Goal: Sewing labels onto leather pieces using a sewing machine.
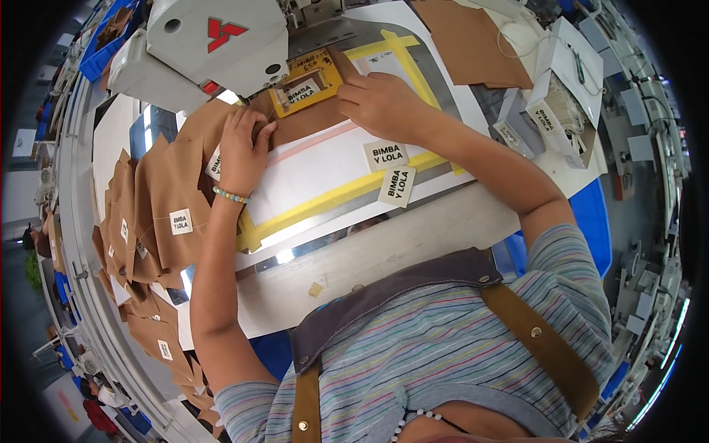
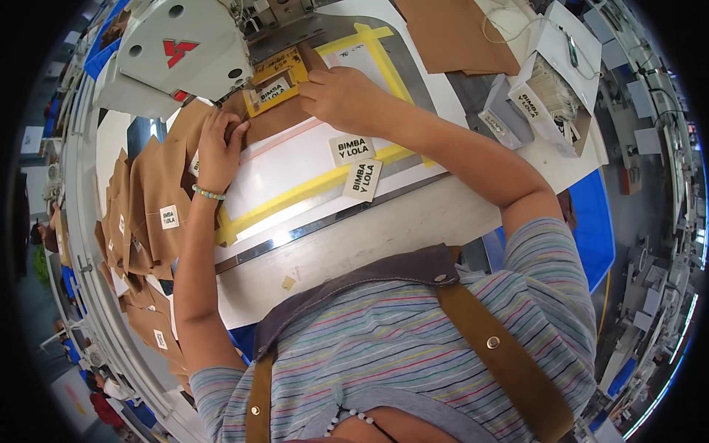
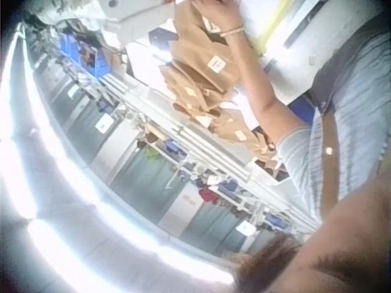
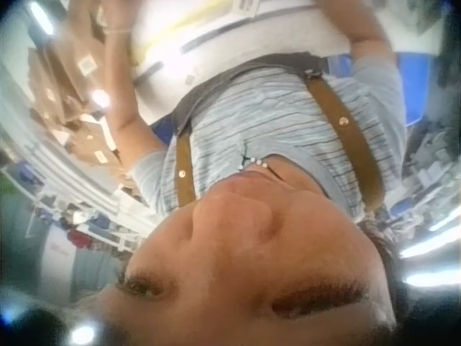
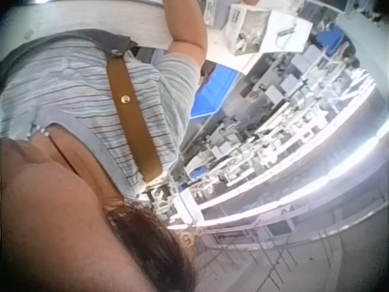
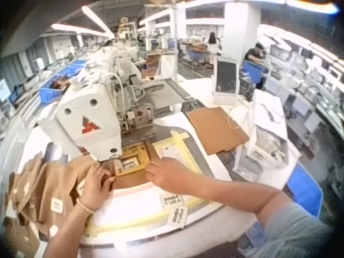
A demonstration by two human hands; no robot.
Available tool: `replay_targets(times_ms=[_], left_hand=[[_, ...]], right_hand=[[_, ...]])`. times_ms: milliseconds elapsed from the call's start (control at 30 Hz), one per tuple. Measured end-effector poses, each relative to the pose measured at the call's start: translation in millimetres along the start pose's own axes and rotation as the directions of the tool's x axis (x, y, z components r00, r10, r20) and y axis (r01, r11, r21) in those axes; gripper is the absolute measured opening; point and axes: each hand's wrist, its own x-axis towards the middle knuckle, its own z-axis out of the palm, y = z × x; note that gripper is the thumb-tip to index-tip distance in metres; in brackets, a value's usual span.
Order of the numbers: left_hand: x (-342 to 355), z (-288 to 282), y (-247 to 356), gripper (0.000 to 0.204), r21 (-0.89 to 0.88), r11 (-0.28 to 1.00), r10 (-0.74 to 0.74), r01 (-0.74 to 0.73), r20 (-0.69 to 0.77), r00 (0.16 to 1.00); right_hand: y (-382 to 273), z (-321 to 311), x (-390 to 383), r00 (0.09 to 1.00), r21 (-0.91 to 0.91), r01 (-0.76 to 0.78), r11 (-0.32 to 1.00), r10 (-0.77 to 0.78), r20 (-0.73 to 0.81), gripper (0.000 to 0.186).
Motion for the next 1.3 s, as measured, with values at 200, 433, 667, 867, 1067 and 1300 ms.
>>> replay_targets(times_ms=[200,433,667,867,1067,1300], left_hand=[[-29,-32,19,0.015,-0.013,1.0,0.008,-0.006,0.117,0.993],[-32,-28,41,0.017,-0.132,0.991,0.045,-0.031,0.105,0.993],[-36,-23,42,0.012,-0.51,0.771,-0.28,0.381,0.265,0.923],[-38,-45,49,0.013,-0.278,0.953,-0.016,0.12,0.348,0.937],[-53,-94,43,0.013,0.084,0.993,-0.114,0.084,0.473,0.874],[-59,-131,34,0.025,0.233,0.971,-0.111,0.044,0.281,0.953]], right_hand=[[-2,-20,-11,0.997,0.208,-0.073,0.976,0.062,0.055,0.008],[0,-31,-22,0.99,0.236,-0.138,0.962,0.137,0.021,0.025],[-10,-10,-2,0.999,0.003,0.008,1.0,-0.008,-0.032,0.036],[-13,-22,-3,0.986,0.17,0.128,0.977,-0.144,0.088,0.022],[-31,-39,-17,0.995,0.164,0.079,0.983,-0.089,0.055,0.012],[-9,-62,-43,0.991,0.216,-0.123,0.969,0.108,0.082,0.012]])
